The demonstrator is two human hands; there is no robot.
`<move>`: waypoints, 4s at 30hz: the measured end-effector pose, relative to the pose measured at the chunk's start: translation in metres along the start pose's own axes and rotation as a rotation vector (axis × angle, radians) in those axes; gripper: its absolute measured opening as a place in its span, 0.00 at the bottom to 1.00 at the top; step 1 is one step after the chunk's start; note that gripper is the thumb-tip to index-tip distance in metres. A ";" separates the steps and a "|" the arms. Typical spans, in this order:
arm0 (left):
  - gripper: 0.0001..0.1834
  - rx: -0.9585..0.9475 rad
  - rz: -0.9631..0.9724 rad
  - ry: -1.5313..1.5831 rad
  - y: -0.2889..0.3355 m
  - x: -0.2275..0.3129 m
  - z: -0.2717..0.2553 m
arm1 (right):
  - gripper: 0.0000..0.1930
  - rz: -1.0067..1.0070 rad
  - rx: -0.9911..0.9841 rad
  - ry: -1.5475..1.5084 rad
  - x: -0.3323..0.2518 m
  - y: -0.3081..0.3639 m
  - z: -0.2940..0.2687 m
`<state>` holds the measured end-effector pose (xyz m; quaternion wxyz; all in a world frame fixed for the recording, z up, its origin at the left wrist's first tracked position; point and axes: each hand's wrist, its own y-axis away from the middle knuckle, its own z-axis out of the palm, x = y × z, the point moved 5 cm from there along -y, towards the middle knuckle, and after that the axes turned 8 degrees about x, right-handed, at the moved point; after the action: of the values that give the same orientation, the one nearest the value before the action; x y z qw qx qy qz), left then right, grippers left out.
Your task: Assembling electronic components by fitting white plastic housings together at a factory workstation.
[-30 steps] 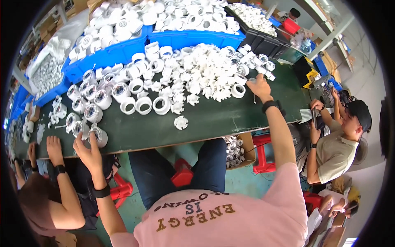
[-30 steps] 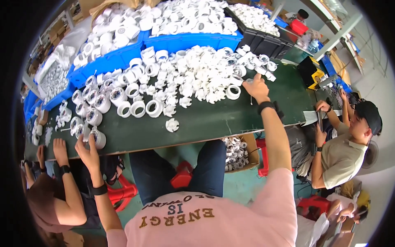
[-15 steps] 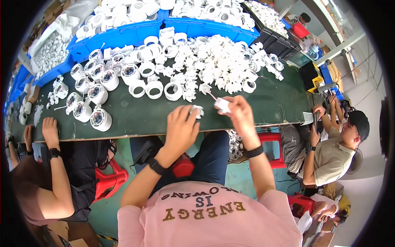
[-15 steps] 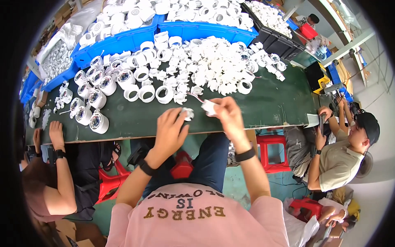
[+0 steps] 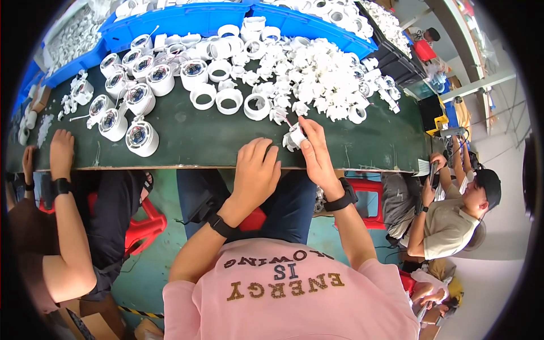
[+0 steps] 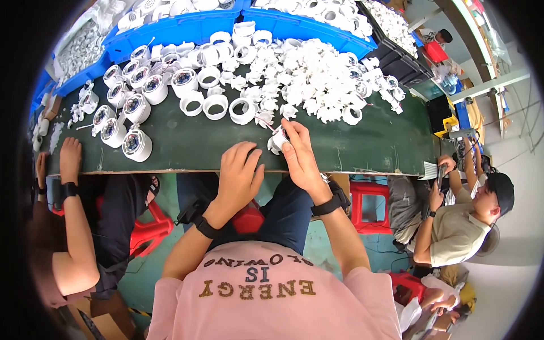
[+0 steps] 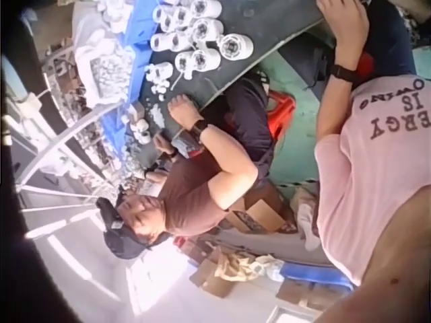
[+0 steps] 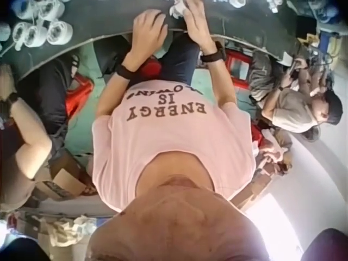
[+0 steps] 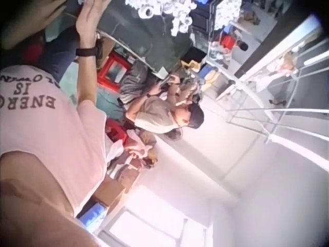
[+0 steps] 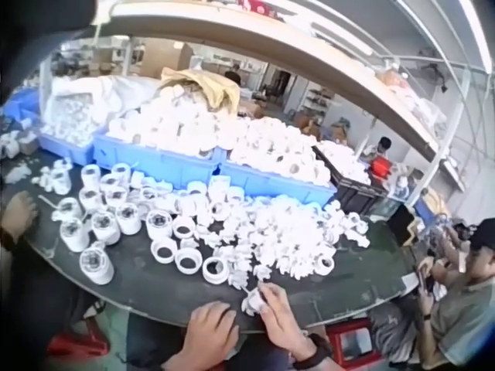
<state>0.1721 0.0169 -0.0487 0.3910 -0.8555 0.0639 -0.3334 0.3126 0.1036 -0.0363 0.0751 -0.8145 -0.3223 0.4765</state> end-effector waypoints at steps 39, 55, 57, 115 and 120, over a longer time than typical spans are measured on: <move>0.17 0.131 -1.003 0.854 0.015 -0.042 -0.085 | 0.08 -0.093 0.120 -0.012 -0.046 -0.056 0.035; 0.22 -0.013 -0.906 0.705 -0.023 0.002 -0.077 | 0.20 -0.076 -0.146 -0.560 -0.107 0.012 0.028; 0.23 -0.009 -0.852 0.612 -0.025 0.009 -0.082 | 0.20 -0.104 -0.127 -0.533 -0.114 0.013 0.024; 0.21 0.096 -0.094 -0.864 -0.327 -0.263 -0.016 | 0.37 0.036 0.428 -0.024 -0.015 0.013 0.009; 0.19 0.186 -0.017 -0.608 -0.335 -0.250 -0.013 | 0.35 -0.043 0.428 0.071 -0.026 0.009 -0.005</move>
<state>-0.0792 0.3309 0.0653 0.4661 -0.8769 -0.0940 -0.0700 0.3122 0.0821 -0.0190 0.2678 -0.7890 -0.2283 0.5036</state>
